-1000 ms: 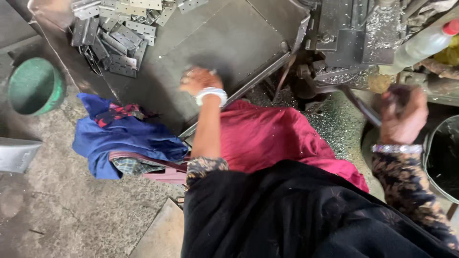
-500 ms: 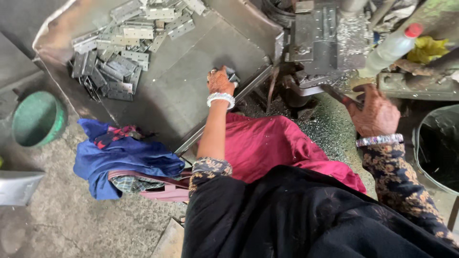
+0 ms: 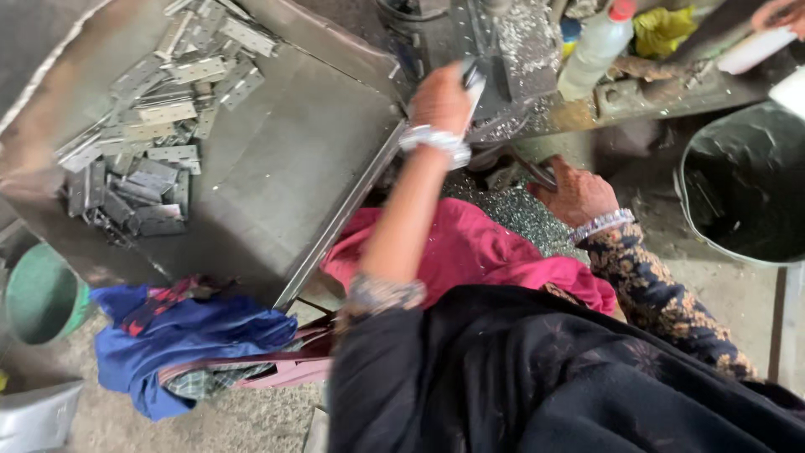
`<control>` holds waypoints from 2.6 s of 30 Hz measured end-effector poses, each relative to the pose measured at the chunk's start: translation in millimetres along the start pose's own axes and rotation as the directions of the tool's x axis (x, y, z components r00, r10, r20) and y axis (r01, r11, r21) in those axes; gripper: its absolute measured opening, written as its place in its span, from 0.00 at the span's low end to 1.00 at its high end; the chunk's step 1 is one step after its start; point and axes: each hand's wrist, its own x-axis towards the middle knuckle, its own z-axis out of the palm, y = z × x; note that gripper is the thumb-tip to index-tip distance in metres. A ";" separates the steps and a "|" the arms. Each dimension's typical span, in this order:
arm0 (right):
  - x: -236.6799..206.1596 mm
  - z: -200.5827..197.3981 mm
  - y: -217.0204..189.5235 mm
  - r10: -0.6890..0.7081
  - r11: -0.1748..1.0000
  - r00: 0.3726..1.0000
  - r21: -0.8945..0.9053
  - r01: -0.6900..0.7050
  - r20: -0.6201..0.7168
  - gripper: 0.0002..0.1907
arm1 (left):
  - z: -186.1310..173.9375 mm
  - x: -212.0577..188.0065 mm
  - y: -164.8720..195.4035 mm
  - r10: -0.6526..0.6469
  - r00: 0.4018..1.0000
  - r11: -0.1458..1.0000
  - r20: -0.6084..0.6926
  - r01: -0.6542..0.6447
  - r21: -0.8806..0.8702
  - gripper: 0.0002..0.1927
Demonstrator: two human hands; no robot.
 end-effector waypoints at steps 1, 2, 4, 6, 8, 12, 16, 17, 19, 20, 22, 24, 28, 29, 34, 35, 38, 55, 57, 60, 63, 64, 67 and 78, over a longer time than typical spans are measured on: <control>0.9 -2.4 -0.1 0.019 1.000 0.999 0.000 -0.019 0.036 0.34 | 14.2 5.4 22.5 -0.067 0.994 0.984 0.084 0.052 0.168 0.17; 1.7 -5.4 -1.5 0.043 0.999 0.997 -0.029 -0.041 0.062 0.34 | 25.4 2.7 38.6 -0.069 0.997 0.978 0.031 0.061 0.200 0.17; 3.7 -12.6 -6.1 0.086 0.993 0.988 -0.092 -0.075 0.128 0.35 | 40.8 -13.7 57.7 -0.081 0.994 0.960 -0.076 0.098 0.262 0.21; 7.8 -19.4 -12.8 0.070 0.994 0.983 -0.089 -0.055 0.168 0.35 | 44.7 -34.2 58.8 0.044 0.993 0.921 -0.112 0.003 0.389 0.27; 15.0 -24.0 -18.3 0.059 0.993 0.976 -0.113 -0.036 0.210 0.36 | 43.3 -46.4 52.5 0.071 0.997 0.886 -0.039 -0.045 0.461 0.31; 36.3 -21.4 -10.1 0.045 0.988 0.975 -0.152 -0.012 0.216 0.35 | 40.5 -24.1 44.0 -0.011 0.995 0.851 0.102 -0.045 0.523 0.31; 33.6 9.2 15.5 0.045 0.989 0.988 -0.146 -0.023 0.147 0.32 | 40.2 10.6 48.6 -0.108 0.966 0.791 0.236 -0.060 0.609 0.26; 27.2 21.0 19.5 0.072 0.995 0.987 -0.075 -0.062 0.141 0.31 | 38.5 12.1 49.3 -0.096 0.971 0.798 0.218 -0.056 0.600 0.27; 8.8 46.0 20.8 0.132 0.987 0.981 0.067 -0.143 0.145 0.28 | 34.1 5.7 48.9 -0.079 0.978 0.814 0.191 -0.047 0.579 0.27; 3.8 53.5 20.7 0.135 0.988 0.985 0.056 -0.142 0.112 0.27 | 31.6 -0.6 47.7 -0.068 0.979 0.824 0.192 -0.054 0.565 0.28; 3.5 59.7 20.6 0.108 0.993 0.994 0.036 -0.109 0.035 0.27 | 27.9 -12.1 44.0 -0.055 0.985 0.836 0.163 -0.044 0.547 0.30; 11.6 55.4 23.0 0.162 0.985 0.970 0.026 -0.170 0.183 0.27 | 28.9 -16.6 40.7 -0.059 0.977 0.859 0.203 -0.054 0.509 0.27; 33.4 41.0 34.9 0.245 0.965 0.942 -0.155 -0.213 0.229 0.31 | 41.9 -0.8 36.2 -0.049 0.985 0.867 0.166 -0.041 0.497 0.24; 34.3 41.8 36.4 0.208 0.972 0.952 -0.156 -0.175 0.226 0.30 | 45.1 3.1 35.0 -0.057 0.985 0.874 0.165 -0.031 0.485 0.24; 15.5 61.1 27.4 0.163 0.986 0.978 0.024 -0.167 0.129 0.27 | 42.0 3.7 29.1 0.111 0.991 0.865 -0.077 -0.058 0.498 0.25; 15.8 61.2 25.2 0.129 0.990 0.982 0.030 -0.135 0.140 0.28 | 38.0 2.9 28.9 0.051 0.999 0.870 0.019 -0.054 0.491 0.24; 19.6 49.9 24.0 0.151 0.988 0.970 -0.042 -0.145 0.192 0.29 | 27.7 7.2 32.9 -0.073 0.967 0.870 0.244 -0.058 0.490 0.20; 29.0 25.5 18.5 0.184 0.978 0.977 -0.124 -0.170 0.111 0.29 | 31.2 45.3 33.4 -0.139 0.959 0.843 0.247 -0.016 0.538 0.21; 24.3 24.9 11.1 0.155 0.988 0.973 -0.011 -0.156 0.169 0.29 | 31.6 48.4 33.2 -0.136 0.964 0.835 0.229 -0.013 0.550 0.21; 17.9 28.1 1.9 0.147 0.989 0.960 -0.001 -0.151 0.238 0.29 | 29.7 45.5 31.3 -0.103 0.975 0.835 0.198 -0.023 0.549 0.22; 24.1 27.0 8.4 0.186 0.982 0.954 -0.065 -0.175 0.236 0.29 | 25.7 41.9 34.4 -0.133 0.957 0.837 0.258 -0.031 0.546 0.23; 28.1 27.6 12.6 0.199 0.980 0.950 -0.073 -0.187 0.241 0.29 | 23.6 41.1 35.5 -0.170 0.938 0.830 0.302 -0.029 0.557 0.24; 35.0 35.1 30.3 0.185 0.981 0.957 -0.097 -0.167 0.225 0.30 | 21.3 40.3 40.1 -0.176 0.939 0.861 0.295 0.001 0.509 0.25; 15.5 13.5 1.6 0.208 0.976 0.972 -0.092 -0.199 0.111 0.34 | 19.5 27.4 30.0 -0.073 0.975 0.879 0.210 -0.037 0.476 0.21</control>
